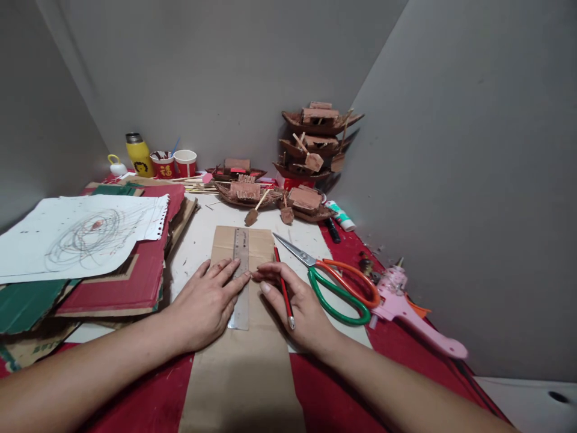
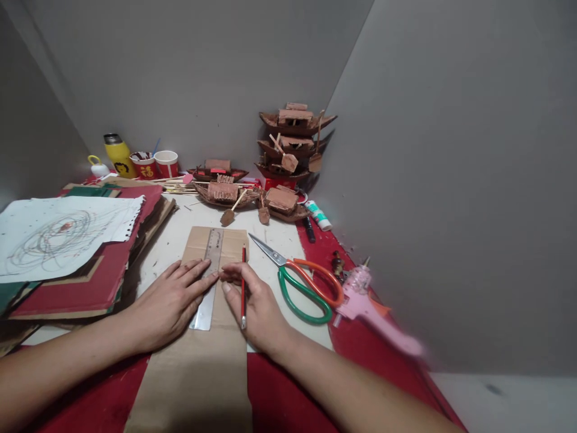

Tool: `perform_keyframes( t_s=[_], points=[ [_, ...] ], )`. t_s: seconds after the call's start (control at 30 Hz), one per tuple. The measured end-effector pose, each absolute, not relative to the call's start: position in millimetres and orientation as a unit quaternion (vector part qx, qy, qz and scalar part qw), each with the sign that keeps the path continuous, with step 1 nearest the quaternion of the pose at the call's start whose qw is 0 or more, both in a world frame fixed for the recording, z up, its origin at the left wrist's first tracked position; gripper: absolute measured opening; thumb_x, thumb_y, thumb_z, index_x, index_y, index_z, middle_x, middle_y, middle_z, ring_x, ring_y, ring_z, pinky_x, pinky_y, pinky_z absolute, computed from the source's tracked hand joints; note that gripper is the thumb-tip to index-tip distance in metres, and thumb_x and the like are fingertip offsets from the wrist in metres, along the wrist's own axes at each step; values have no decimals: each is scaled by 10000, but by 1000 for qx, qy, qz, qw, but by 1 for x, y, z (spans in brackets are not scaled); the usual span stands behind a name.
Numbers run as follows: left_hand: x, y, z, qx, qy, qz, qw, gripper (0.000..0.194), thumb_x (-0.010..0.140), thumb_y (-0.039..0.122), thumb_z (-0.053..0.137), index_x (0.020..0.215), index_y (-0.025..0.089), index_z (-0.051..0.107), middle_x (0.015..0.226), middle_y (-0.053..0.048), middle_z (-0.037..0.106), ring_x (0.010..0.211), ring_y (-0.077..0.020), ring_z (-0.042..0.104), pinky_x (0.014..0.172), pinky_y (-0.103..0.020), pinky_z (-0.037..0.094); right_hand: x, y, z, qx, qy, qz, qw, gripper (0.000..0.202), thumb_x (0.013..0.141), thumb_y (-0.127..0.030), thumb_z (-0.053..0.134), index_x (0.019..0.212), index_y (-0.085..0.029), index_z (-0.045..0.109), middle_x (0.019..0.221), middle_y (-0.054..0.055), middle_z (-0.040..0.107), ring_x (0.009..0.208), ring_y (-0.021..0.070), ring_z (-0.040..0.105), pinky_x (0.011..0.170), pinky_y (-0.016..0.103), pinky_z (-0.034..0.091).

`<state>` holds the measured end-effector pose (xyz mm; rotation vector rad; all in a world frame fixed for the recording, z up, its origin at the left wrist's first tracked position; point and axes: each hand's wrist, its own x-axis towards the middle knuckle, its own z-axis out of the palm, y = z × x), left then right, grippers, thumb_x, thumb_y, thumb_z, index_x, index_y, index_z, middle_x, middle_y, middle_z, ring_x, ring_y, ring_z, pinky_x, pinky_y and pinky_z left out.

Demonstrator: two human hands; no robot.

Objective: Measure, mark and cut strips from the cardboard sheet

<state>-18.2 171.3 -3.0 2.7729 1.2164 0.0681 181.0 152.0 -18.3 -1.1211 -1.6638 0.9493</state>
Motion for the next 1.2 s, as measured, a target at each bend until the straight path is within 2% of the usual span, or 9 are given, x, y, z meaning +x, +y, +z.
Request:
perform_keyframes(
  t_s=[0.63,1.2],
  points=[
    [-20,169,-2,915,401,26,49,532,930,186,407,1462,189,394,1537,-185,321,1397,-316,337,1093,-562,308,185,151,-22,-484,-659,355,454,185,952,-333,508,1102,-227,526,1113,98,658,1067,211,633,957,387,496],
    [-20,171,-2,912,406,26,59,544,918,171,423,1461,189,396,1541,-179,314,1394,-324,342,1096,-567,302,185,149,-21,-477,-682,346,433,182,945,-292,512,1110,-217,527,1122,109,650,1056,208,631,949,382,492]
  ],
)
